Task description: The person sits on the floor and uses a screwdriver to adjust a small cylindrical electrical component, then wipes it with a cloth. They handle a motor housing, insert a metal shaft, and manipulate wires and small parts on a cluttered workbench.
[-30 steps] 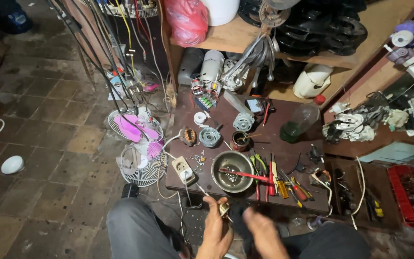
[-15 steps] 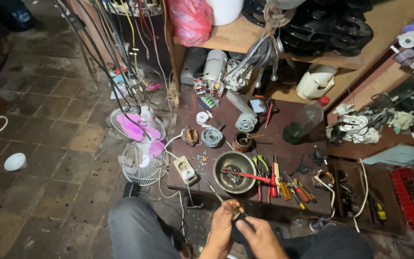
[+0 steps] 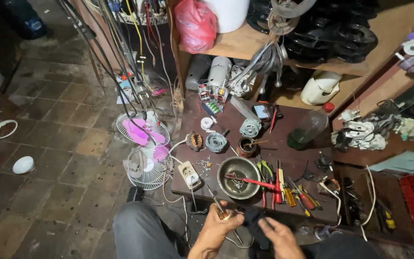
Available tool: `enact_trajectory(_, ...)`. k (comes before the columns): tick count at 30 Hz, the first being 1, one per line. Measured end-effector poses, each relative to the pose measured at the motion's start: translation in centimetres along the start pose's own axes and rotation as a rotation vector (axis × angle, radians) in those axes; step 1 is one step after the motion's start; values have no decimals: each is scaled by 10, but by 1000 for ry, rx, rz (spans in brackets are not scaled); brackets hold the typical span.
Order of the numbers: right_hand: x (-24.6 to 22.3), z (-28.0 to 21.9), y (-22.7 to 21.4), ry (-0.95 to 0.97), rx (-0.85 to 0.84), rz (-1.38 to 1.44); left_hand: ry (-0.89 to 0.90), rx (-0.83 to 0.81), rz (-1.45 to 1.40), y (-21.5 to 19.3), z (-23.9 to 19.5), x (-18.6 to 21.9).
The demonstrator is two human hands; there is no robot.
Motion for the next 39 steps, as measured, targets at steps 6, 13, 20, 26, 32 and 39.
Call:
enact_trajectory(6,-28,9,-21,-147,-57,320,-167,-33,230,20,-24,2)
enact_trajectory(13,-13,-15,13,19,-2,-96,-282,-130,607,54,-60,30)
enact_trajectory(20,-21,-17,40,-386,-278,-209,-281,-353,273,40,-30,-20)
enact_trajectory(26,-11,-14,13,-201,-16,78,-207,-266,20,50,-43,-7)
enact_trajectory(32,-23,-27,4,-420,65,-33,304,-61,984,69,-74,57)
enact_trajectory(39,-34,-48,5,-110,152,166,572,42,944,61,-87,72)
Point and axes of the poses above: each hand's wrist, its own z-axis towards the middle knuckle, its own y-axis out of the palm, x = y × z, the point moved 10 cm from there along z, towards the middle knuckle, and after that the axes turned 2 degrees about -z, right-handed, at the moved point
